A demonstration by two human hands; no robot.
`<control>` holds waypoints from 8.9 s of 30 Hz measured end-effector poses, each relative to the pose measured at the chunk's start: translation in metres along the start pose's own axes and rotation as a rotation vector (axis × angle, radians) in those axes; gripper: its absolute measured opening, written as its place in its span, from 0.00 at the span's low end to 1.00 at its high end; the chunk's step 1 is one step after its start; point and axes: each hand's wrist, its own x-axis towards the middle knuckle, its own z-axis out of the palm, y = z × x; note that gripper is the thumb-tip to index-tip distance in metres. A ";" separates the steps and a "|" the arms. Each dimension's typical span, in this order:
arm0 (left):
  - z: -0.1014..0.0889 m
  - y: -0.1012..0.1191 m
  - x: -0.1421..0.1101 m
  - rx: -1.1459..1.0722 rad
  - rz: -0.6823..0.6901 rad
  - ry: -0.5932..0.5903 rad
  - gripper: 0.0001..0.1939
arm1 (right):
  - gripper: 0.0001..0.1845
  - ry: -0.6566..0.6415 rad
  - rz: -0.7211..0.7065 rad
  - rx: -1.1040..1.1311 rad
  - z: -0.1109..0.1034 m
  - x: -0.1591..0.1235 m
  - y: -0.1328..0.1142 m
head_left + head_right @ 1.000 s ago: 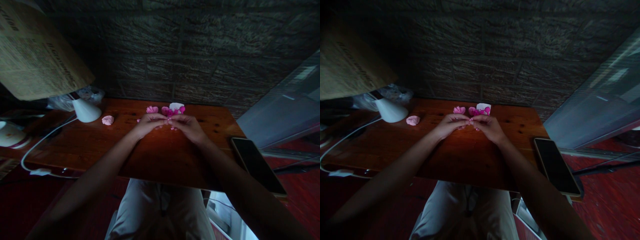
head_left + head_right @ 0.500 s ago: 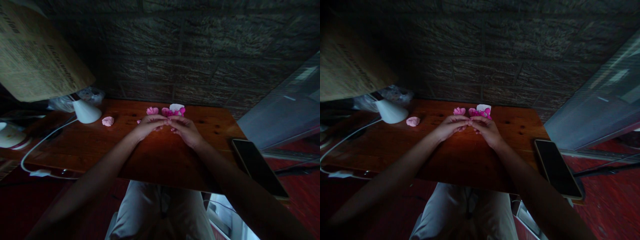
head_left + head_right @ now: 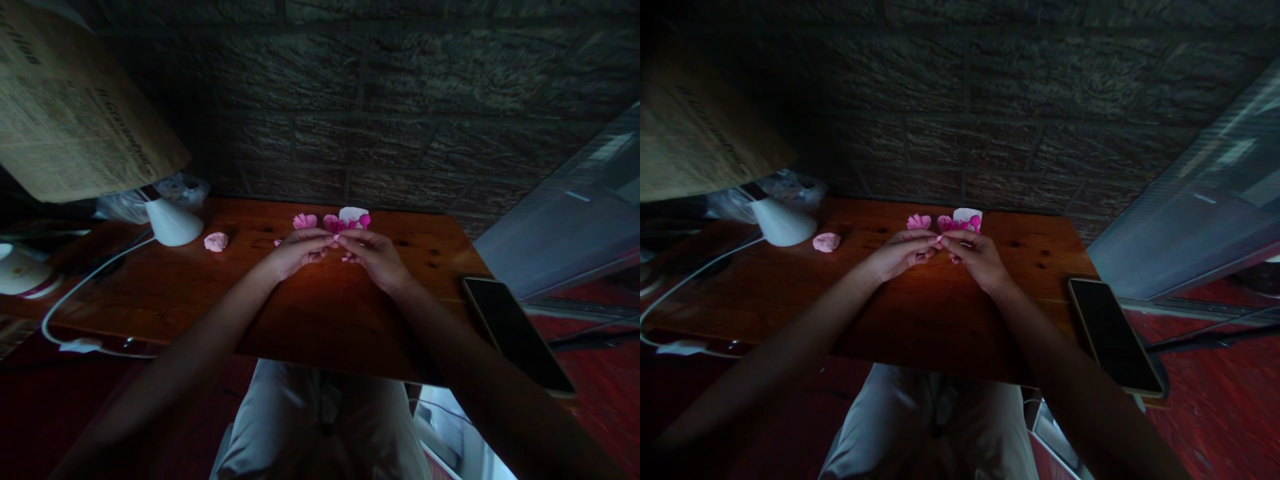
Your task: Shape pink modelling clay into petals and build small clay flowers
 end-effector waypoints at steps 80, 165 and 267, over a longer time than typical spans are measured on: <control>0.003 -0.004 0.001 -0.076 -0.088 -0.036 0.07 | 0.13 -0.084 -0.243 -0.181 -0.002 -0.002 -0.007; -0.006 -0.004 0.002 0.514 0.234 -0.138 0.10 | 0.14 -0.090 -0.107 -0.390 -0.010 0.002 -0.003; -0.093 0.033 -0.008 1.259 0.149 0.176 0.09 | 0.19 -0.016 -0.058 -0.269 -0.007 -0.001 -0.005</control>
